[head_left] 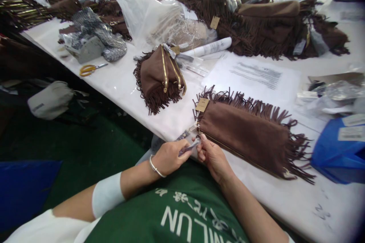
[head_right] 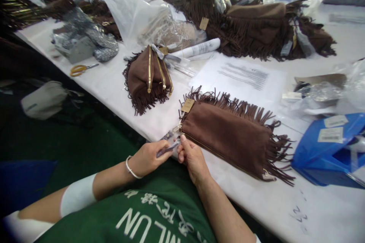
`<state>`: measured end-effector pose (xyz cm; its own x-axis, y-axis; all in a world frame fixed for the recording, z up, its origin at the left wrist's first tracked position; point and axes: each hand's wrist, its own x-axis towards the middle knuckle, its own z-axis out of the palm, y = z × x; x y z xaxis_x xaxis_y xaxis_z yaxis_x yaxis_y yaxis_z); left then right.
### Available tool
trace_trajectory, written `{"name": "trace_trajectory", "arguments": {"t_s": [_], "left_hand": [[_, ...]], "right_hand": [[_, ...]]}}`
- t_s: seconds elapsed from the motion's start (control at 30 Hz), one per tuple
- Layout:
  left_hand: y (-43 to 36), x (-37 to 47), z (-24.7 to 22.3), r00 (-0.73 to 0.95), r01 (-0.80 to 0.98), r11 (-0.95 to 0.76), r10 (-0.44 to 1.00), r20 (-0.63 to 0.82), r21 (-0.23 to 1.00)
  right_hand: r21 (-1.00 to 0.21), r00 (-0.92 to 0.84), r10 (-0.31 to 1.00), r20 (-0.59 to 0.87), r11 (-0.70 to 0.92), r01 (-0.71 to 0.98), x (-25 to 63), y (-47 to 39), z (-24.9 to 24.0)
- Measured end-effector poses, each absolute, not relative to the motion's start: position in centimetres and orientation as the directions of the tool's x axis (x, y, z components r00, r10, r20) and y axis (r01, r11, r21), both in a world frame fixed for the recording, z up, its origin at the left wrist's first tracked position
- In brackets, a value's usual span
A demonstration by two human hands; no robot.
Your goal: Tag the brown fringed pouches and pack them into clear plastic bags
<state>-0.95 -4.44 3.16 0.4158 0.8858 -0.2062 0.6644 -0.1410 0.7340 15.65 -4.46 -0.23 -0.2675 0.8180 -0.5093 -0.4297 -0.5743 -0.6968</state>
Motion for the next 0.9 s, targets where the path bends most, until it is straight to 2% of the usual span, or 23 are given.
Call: {"name": "trace_trajectory", "arguments": {"t_s": [0.07,0.13,0.3,0.37,0.43,0.53,0.6,0.7,0.77,0.83,0.9], "left_hand": [[-4.8,-1.1,3.0,0.466,0.740,-0.341,0.882,-0.076,0.580],[-4.9,-1.4,2.8,0.528,0.743,-0.463,0.849,0.002,0.484],[-4.7,-2.4,2.4,0.567,0.746,-0.553,0.819,0.081,0.371],[-4.5,-2.5,2.4,0.549,0.734,-0.526,0.832,0.080,0.430],[-4.3,-2.4,2.5,0.513,0.698,-0.451,0.857,0.051,0.556],[-4.1,-2.0,2.9,0.461,0.608,-0.261,0.885,-0.065,0.750],[-4.0,-1.8,3.1,0.429,0.550,-0.100,0.885,-0.178,0.829],[-3.8,-1.7,3.0,0.379,0.453,0.160,0.856,-0.352,0.877],[-3.7,-1.8,2.8,0.343,0.400,0.273,0.840,-0.419,0.875],[-3.7,-1.8,2.8,0.307,0.401,0.288,0.852,-0.423,0.870],[-3.7,-1.8,3.1,0.282,0.448,0.222,0.884,-0.373,0.866]], "right_hand": [[-0.688,-0.256,0.821,-0.511,-0.569,-0.451,15.6,-4.4,-0.3],[-0.686,-0.258,0.818,-0.514,-0.572,-0.450,15.6,-4.4,-0.4],[-0.661,-0.279,0.816,-0.507,-0.575,-0.482,15.8,-4.5,-0.5],[-0.647,-0.289,0.815,-0.503,-0.577,-0.498,15.8,-4.5,-0.4],[-0.634,-0.290,0.811,-0.508,-0.580,-0.511,15.8,-4.6,-0.4],[-0.627,-0.283,0.811,-0.513,-0.578,-0.522,15.8,-4.6,-0.4],[-0.630,-0.279,0.814,-0.509,-0.574,-0.523,15.7,-4.7,-0.5],[-0.664,-0.268,0.836,-0.479,-0.545,-0.513,15.6,-4.7,-0.5],[-0.703,-0.252,0.855,-0.454,-0.517,-0.488,15.6,-4.8,-0.3],[-0.745,-0.225,0.866,-0.447,-0.499,-0.443,15.5,-4.8,-0.1],[-0.782,-0.191,0.869,-0.456,-0.494,-0.380,15.4,-4.8,0.0]]}}
